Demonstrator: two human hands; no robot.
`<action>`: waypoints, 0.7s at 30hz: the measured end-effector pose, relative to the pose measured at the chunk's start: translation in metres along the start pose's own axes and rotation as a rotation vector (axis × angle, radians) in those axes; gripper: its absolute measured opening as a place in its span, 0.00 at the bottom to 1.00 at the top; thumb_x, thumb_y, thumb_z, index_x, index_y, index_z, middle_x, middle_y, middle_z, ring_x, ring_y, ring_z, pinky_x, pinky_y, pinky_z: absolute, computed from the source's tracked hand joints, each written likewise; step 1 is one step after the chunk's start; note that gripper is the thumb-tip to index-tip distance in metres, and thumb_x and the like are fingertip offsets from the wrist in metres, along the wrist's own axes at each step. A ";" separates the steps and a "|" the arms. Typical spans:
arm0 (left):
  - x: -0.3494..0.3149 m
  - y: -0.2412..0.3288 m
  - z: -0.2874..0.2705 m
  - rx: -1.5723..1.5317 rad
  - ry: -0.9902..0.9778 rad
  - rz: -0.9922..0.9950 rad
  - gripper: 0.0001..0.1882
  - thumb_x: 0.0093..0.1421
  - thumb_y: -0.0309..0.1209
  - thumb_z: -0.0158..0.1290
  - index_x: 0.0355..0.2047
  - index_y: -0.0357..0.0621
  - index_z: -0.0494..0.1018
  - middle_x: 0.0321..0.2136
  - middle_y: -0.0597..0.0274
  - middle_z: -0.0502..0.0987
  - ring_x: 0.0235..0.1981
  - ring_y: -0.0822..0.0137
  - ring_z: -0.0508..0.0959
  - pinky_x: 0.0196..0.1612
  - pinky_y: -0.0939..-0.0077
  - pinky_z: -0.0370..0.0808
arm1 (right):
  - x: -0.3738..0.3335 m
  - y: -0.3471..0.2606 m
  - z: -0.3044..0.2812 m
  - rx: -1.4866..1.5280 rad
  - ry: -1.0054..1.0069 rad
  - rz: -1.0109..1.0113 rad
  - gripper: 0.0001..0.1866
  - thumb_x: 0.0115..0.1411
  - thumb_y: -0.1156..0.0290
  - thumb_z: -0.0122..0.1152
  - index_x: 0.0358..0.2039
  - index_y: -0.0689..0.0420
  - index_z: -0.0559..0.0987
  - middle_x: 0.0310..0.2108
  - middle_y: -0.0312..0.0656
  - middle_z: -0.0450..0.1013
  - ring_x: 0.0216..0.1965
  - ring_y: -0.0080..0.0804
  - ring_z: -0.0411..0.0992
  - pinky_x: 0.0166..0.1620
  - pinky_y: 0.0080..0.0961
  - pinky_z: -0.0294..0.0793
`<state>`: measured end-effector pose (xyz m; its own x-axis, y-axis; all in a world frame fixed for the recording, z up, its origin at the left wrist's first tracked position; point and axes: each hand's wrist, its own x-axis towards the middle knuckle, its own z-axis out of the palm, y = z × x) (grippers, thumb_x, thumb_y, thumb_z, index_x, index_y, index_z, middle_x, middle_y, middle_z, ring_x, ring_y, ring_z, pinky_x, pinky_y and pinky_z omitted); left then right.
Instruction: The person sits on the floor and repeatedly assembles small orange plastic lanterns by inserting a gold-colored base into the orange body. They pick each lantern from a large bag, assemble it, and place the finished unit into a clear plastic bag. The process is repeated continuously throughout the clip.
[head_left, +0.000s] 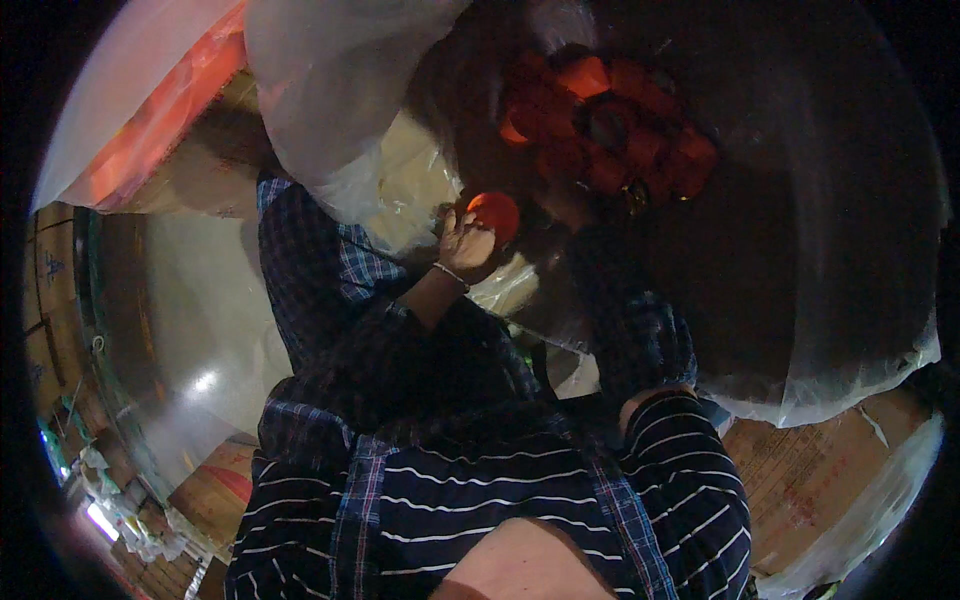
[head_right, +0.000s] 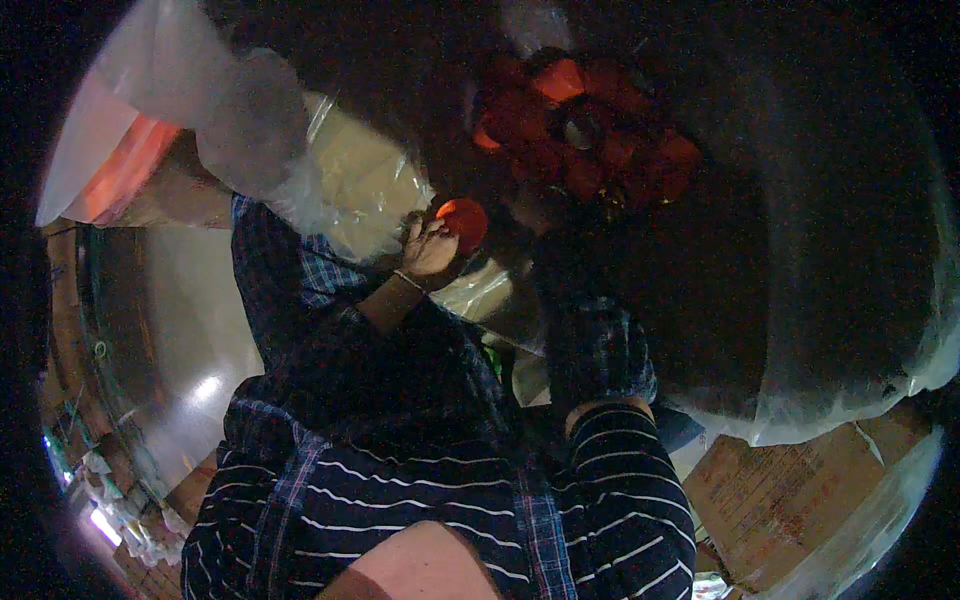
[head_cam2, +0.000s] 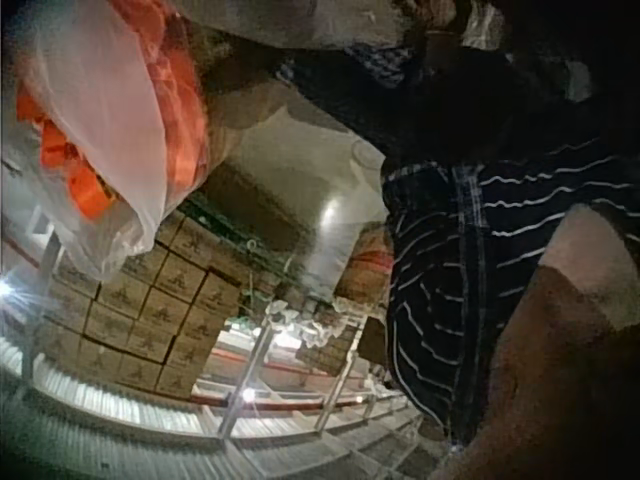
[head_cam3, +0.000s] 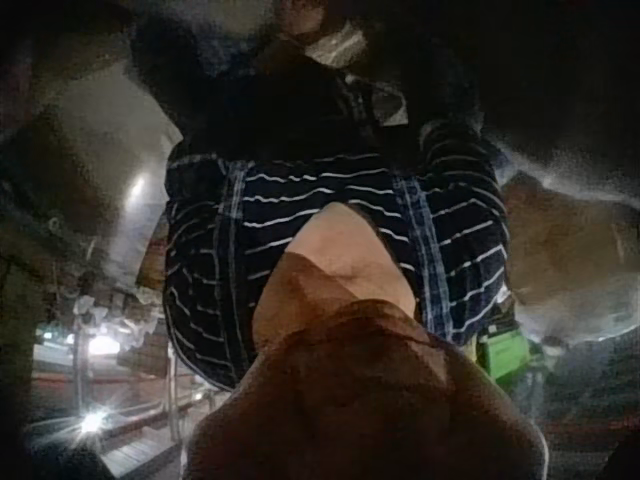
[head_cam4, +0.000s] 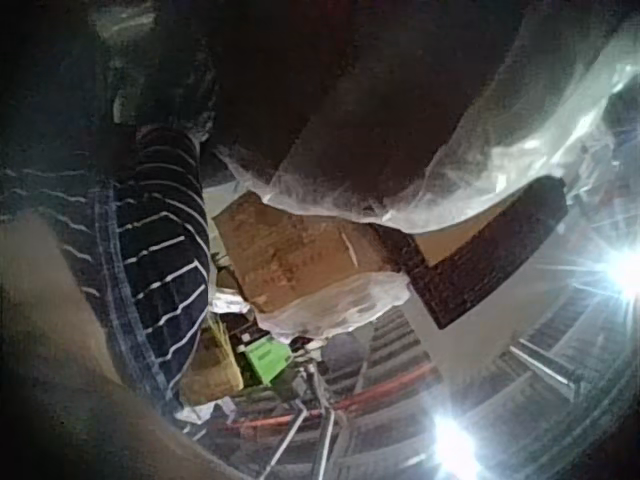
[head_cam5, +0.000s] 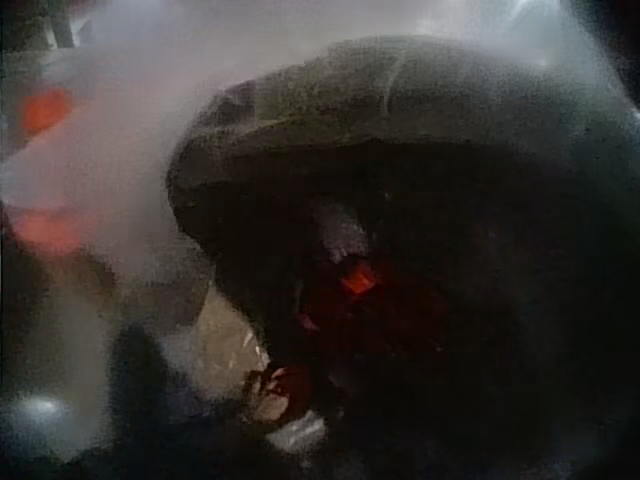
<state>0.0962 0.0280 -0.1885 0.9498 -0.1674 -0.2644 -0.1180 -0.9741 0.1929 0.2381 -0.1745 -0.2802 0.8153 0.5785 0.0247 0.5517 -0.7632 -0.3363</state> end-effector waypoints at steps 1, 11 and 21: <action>0.002 0.000 -0.003 -0.047 -0.117 -0.044 0.26 0.56 0.47 0.55 0.53 0.51 0.74 0.53 0.55 0.74 0.60 0.55 0.66 0.66 0.44 0.50 | 0.000 0.004 -0.005 0.010 0.014 0.020 0.25 0.63 0.63 0.56 0.59 0.56 0.69 0.57 0.50 0.68 0.56 0.48 0.68 0.55 0.40 0.71; 0.013 0.025 -0.063 -1.493 -0.019 -0.224 0.34 0.48 0.43 0.71 0.49 0.39 0.68 0.45 0.54 0.76 0.46 0.66 0.76 0.50 0.72 0.74 | -0.065 0.013 -0.039 0.477 0.058 0.173 0.18 0.61 0.70 0.53 0.51 0.57 0.75 0.50 0.49 0.73 0.51 0.46 0.72 0.52 0.41 0.72; 0.009 0.014 -0.032 -1.422 0.232 -0.601 0.20 0.54 0.36 0.67 0.38 0.38 0.71 0.34 0.60 0.78 0.34 0.70 0.78 0.37 0.71 0.76 | -0.087 -0.036 0.009 -0.114 -0.196 0.059 0.17 0.58 0.71 0.53 0.47 0.60 0.77 0.46 0.51 0.75 0.48 0.52 0.72 0.52 0.44 0.72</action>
<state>0.1120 0.0179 -0.1576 0.7933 0.3359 -0.5077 0.5152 0.0739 0.8539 0.1455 -0.1951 -0.2783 0.8032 0.5681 -0.1793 0.5293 -0.8187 -0.2228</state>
